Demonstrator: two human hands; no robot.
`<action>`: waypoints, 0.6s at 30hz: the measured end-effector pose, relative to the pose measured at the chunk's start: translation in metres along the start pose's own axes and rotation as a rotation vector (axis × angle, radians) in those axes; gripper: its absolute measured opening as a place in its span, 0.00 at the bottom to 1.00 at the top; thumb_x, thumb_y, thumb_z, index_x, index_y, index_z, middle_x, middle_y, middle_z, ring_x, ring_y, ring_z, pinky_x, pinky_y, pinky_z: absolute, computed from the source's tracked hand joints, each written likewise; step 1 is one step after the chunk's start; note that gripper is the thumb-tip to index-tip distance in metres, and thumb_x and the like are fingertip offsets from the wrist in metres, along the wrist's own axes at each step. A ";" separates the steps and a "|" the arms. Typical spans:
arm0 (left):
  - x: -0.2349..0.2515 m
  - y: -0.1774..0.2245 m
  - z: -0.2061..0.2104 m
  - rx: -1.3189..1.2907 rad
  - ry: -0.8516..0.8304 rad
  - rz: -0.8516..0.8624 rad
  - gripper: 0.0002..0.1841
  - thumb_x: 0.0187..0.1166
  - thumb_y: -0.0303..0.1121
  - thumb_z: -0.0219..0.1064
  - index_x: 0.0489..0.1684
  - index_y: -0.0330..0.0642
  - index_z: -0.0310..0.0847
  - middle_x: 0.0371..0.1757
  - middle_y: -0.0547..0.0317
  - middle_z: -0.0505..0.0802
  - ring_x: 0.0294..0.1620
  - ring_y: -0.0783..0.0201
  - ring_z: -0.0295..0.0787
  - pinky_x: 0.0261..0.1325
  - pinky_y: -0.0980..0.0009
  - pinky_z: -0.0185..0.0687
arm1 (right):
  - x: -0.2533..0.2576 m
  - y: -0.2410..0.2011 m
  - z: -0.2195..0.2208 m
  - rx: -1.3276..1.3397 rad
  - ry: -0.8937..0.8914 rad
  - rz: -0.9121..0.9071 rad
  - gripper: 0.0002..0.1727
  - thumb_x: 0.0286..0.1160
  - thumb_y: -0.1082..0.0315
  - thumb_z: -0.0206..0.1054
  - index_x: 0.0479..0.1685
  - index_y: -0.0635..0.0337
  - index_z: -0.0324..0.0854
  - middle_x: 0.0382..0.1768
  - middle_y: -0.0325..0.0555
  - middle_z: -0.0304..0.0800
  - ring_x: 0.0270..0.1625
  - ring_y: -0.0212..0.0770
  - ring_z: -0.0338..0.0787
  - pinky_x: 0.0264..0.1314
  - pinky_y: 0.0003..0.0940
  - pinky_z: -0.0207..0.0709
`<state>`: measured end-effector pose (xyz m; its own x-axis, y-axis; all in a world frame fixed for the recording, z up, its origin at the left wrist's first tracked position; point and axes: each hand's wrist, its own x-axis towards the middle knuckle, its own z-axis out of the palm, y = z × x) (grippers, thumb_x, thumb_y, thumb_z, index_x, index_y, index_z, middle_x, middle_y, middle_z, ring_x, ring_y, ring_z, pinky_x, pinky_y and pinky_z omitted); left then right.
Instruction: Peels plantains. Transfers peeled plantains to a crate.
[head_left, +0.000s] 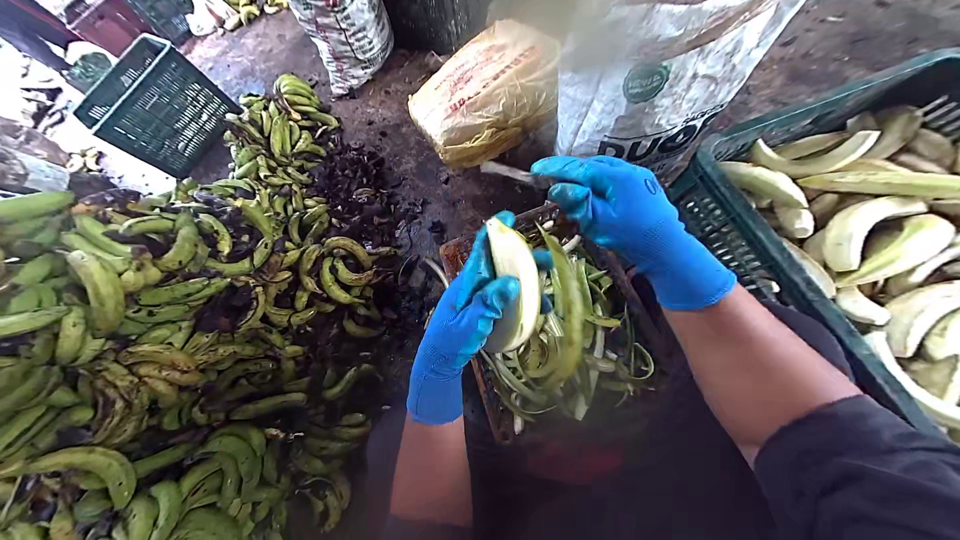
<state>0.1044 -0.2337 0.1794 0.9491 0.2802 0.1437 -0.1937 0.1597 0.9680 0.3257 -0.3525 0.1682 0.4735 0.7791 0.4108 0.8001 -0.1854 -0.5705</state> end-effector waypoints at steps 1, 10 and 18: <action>0.003 -0.002 -0.001 -0.071 0.072 0.016 0.34 0.86 0.41 0.55 0.91 0.53 0.46 0.71 0.49 0.85 0.44 0.58 0.93 0.42 0.63 0.92 | -0.001 -0.002 0.001 -0.029 0.013 0.035 0.30 0.88 0.39 0.45 0.75 0.39 0.82 0.60 0.50 0.92 0.59 0.56 0.91 0.53 0.65 0.77; 0.013 -0.001 0.009 -0.705 0.303 0.233 0.18 0.91 0.43 0.47 0.61 0.47 0.82 0.54 0.58 0.93 0.52 0.66 0.92 0.48 0.69 0.90 | -0.040 -0.041 0.029 0.034 0.274 -0.416 0.31 0.82 0.33 0.53 0.70 0.39 0.87 0.54 0.47 0.95 0.53 0.44 0.91 0.55 0.52 0.73; 0.003 -0.010 0.014 -0.106 0.325 0.168 0.34 0.83 0.51 0.57 0.90 0.53 0.57 0.50 0.58 0.92 0.34 0.68 0.89 0.39 0.72 0.89 | -0.015 -0.015 0.017 0.253 -0.145 0.119 0.33 0.85 0.32 0.46 0.73 0.38 0.84 0.53 0.41 0.93 0.49 0.42 0.91 0.48 0.53 0.84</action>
<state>0.1124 -0.2480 0.1734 0.7773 0.5934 0.2089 -0.3804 0.1788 0.9074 0.3001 -0.3509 0.1589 0.4865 0.8414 0.2355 0.6163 -0.1394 -0.7751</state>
